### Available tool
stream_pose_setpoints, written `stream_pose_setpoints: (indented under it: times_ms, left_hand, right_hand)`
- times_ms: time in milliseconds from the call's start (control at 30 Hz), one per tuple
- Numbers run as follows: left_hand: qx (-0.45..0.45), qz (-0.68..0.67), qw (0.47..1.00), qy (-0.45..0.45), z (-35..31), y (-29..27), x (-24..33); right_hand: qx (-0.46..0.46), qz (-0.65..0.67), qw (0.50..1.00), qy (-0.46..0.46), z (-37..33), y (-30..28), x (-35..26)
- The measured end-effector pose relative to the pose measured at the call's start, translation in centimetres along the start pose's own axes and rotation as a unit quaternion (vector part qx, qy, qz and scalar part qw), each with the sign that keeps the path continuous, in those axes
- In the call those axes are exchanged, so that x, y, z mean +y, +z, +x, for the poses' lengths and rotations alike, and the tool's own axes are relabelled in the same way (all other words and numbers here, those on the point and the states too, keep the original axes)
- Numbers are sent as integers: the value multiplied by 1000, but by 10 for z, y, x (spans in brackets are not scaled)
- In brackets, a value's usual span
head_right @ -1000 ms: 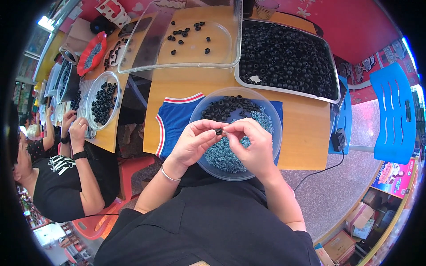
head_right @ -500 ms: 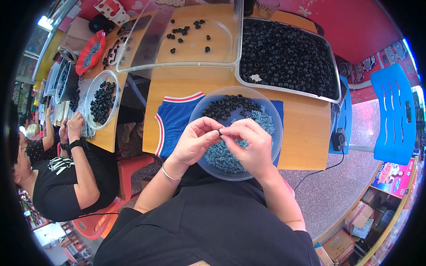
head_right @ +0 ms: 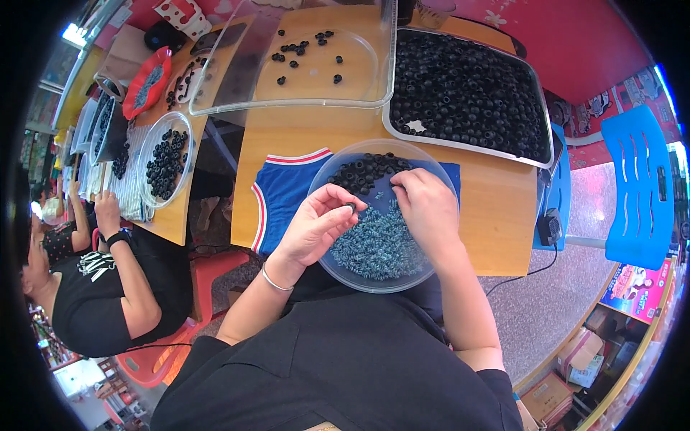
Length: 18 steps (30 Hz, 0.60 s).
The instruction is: The person assembles parts by taking black plastic pieces and small inserts from a bowl, inserting the small inserts into the black plastic pieces by hand, and placing the assembled pieces into a clear plastic container.
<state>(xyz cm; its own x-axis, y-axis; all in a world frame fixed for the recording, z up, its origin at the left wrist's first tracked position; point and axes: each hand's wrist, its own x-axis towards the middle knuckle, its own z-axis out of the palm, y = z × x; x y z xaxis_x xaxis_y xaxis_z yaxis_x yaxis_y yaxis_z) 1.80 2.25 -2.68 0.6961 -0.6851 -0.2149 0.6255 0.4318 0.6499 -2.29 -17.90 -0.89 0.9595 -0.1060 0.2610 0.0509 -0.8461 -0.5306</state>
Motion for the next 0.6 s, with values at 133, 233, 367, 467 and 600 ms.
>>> stream_pose_setpoints:
  times_ms: [133,233,367,467,600]
  left_hand:
    - [2,-3,1000,0,-1,-2,1]
    - [-1,-7,1000,-3,-3,-2,1]
    - [6,-17,1000,0,-4,-2,-1]
    - [-3,-18,1000,-6,-4,-4,-2]
    - [-4,-15,1000,-10,-5,0,0]
  right_hand:
    - [-20,-86,996,-16,5,7,-2]
    - [-48,-140,989,-15,6,15,-1]
    - [-36,-138,989,-29,9,17,0]
    - [-29,-129,991,-32,9,15,-2]
    - [-32,65,995,61,8,-1,-14]
